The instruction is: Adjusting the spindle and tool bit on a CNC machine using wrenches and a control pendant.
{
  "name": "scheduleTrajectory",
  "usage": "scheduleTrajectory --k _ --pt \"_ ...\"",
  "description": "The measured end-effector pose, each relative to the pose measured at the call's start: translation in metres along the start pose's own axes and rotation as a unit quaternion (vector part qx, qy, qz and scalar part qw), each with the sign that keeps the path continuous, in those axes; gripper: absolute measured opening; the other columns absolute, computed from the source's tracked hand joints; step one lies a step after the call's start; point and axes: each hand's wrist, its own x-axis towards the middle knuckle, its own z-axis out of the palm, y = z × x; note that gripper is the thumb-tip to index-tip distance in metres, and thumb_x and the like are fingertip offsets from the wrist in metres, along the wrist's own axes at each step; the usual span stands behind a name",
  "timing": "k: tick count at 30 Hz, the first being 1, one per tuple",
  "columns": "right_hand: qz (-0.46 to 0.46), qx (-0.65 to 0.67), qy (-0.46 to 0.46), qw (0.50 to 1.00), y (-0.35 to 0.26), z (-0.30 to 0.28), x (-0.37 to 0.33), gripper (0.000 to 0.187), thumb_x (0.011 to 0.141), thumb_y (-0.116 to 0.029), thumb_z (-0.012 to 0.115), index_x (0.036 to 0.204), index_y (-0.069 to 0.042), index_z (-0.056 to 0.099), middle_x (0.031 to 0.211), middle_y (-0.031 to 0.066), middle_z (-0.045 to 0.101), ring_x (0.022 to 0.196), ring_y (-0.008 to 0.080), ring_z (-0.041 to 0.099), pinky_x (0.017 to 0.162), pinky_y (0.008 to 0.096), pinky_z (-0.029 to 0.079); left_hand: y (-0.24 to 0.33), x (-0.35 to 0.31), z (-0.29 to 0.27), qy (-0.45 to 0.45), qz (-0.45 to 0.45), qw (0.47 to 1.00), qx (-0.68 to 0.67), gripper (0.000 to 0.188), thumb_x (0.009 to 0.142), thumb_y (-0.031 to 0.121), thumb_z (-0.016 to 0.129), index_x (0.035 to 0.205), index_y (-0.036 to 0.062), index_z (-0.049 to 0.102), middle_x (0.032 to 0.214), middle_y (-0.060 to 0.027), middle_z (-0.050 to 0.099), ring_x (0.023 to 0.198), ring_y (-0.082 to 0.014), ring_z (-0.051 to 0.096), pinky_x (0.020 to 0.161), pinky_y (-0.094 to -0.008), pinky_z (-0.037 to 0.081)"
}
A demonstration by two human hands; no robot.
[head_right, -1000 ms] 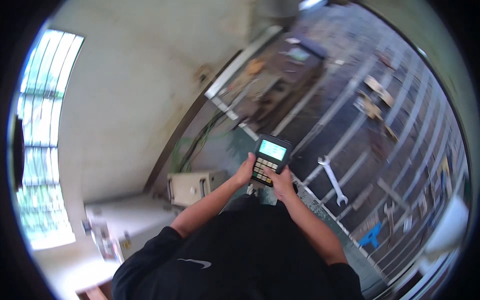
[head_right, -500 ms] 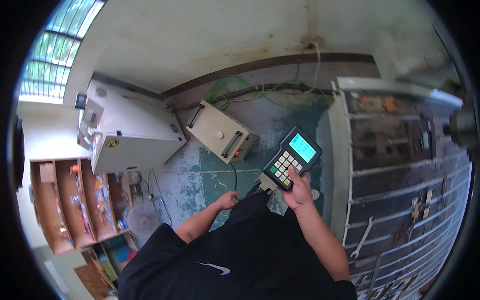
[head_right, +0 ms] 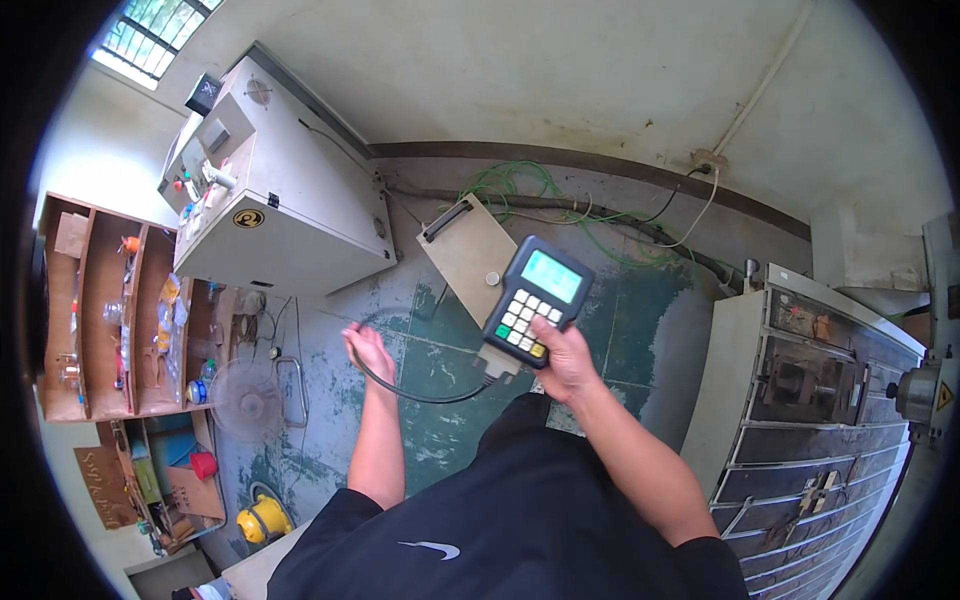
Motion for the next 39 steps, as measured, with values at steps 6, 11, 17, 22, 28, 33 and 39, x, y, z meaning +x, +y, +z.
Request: scheduleTrajectory --k 6,11,17,22,28,33,39 --pt "-0.108 0.039 -0.039 0.993 -0.067 -0.014 -0.062 0.040 0.083 -0.021 0.060 0.118 -0.006 0.045 0.109 0.0071 0.056 0.099 0.0209 0.057 0.088 0.0380 0.045 0.107 -0.059 0.112 -0.159 0.293 0.924 -0.188 0.039 0.092 0.044 0.032 0.104 0.0069 0.036 0.132 -0.0281 0.031 0.127 -0.0412 0.023 0.106 -0.0492 0.017" --pt "-0.225 0.088 0.027 0.970 -0.081 -0.053 -0.142 0.042 0.084 -0.024 0.058 0.119 -0.005 0.044 0.111 0.0074 0.056 0.099 0.0217 0.057 0.087 0.0383 0.046 0.142 -0.160 0.192 -0.365 0.356 0.829 -0.230 0.035 0.092 0.043 0.032 0.100 0.0095 0.039 0.132 -0.0269 0.033 0.123 -0.0388 0.035 0.103 -0.0473 0.026" --pt "-0.446 0.050 0.120 0.885 -0.071 -0.100 -0.257 0.045 0.082 -0.024 0.062 0.119 -0.005 0.045 0.109 0.0085 0.057 0.099 0.0216 0.057 0.083 0.0376 0.048 0.082 -0.278 0.210 -0.688 0.210 0.695 -0.022 0.030 0.091 0.032 0.043 0.088 0.0026 0.049 0.124 -0.0264 0.043 0.113 -0.0354 0.046 0.095 -0.0426 0.036" --pt "-0.540 0.110 0.228 0.803 -0.060 -0.144 -0.311 0.040 0.081 -0.018 0.062 0.116 -0.006 0.045 0.107 0.0067 0.056 0.097 0.0208 0.057 0.085 0.0374 0.047 -0.063 -0.274 0.183 -0.674 0.465 0.489 0.301 0.014 0.083 0.013 0.053 0.086 -0.0013 0.054 0.106 -0.0253 0.051 0.107 -0.0405 0.045 0.087 -0.0418 0.039" --pt "-0.570 0.252 0.352 0.698 -0.024 -0.232 -0.336 0.038 0.083 -0.012 0.060 0.116 -0.006 0.042 0.111 0.0073 0.054 0.100 0.0193 0.055 0.088 0.0357 0.044 -0.128 -0.337 0.177 -0.725 0.351 0.254 0.535 0.021 0.080 0.022 0.058 0.085 0.0015 0.060 0.093 -0.0204 0.059 0.092 -0.0369 0.055 0.078 -0.0415 0.044" --pt "-0.552 0.290 0.326 0.711 -0.062 -0.326 -0.319 0.037 0.083 -0.015 0.060 0.115 -0.007 0.042 0.107 0.0074 0.055 0.096 0.0210 0.056 0.081 0.0415 0.048 -0.183 -0.362 0.198 -0.749 0.373 0.107 0.537 0.024 0.074 0.026 0.063 0.084 0.0043 0.063 0.079 -0.0189 0.062 0.078 -0.0368 0.059 0.069 -0.0423 0.047" --pt "-0.467 0.254 0.397 0.748 -0.142 -0.389 -0.284 0.041 0.079 -0.023 0.067 0.107 -0.002 0.047 0.096 0.0103 0.059 0.082 0.0200 0.060 0.069 0.0358 0.050 -0.203 -0.403 0.199 -0.740 0.367 0.102 0.554 0.024 0.073 0.023 0.063 0.086 0.0030 0.062 0.082 -0.0183 0.063 0.082 -0.0353 0.060 0.072 -0.0415 0.047"
